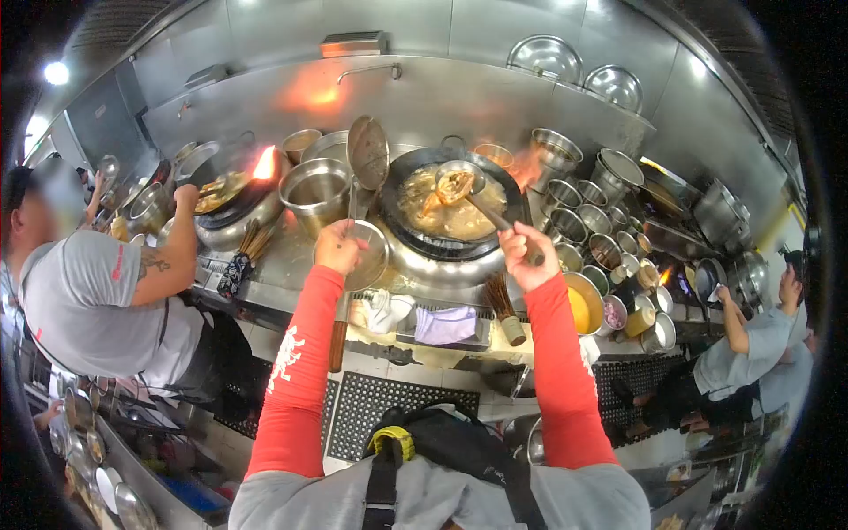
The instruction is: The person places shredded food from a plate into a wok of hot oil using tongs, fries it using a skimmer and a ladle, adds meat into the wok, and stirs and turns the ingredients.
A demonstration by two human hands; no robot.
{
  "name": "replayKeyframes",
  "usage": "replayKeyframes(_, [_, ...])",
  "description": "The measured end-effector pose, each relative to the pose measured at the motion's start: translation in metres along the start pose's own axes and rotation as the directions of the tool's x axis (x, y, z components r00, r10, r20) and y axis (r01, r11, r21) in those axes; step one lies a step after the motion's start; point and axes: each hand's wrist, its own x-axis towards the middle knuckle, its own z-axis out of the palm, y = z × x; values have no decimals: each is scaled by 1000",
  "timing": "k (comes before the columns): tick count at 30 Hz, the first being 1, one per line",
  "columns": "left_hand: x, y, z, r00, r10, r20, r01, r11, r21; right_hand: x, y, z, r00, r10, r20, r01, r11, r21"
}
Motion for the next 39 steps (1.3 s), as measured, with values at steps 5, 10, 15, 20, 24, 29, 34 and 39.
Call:
replayKeyframes(5, [-4,14,-14,998,-63,11,64,995,-82,40,5,22,997,56,59,-60,996,64])
replayKeyframes(10, [17,11,-47,997,-44,-59,45,999,10,79,22,49,990,88,112,-93,995,34])
replayKeyframes(15, [44,-2,-92,981,30,-191,7,981,193,127,60,74,976,93,195,-95,995,1])
replayKeyframes(20, [60,-3,-119,972,55,-227,62,877,476,197,120,78,970,200,139,-199,980,-24])
replayKeyframes(24, [88,-47,-135,947,205,-246,0,769,639,222,182,59,998,42,55,-9,859,-511])
replayKeyframes(29, [106,-76,-146,934,279,-223,-19,664,747,227,226,18,958,-273,88,137,165,-977])
replayKeyframes(34, [100,-74,-156,945,251,-211,-37,722,691,201,202,23,927,-340,157,230,186,-955])
replayKeyframes(39, [94,-41,-149,951,-251,-180,248,968,-36,149,148,29,934,-308,179,277,315,-908])
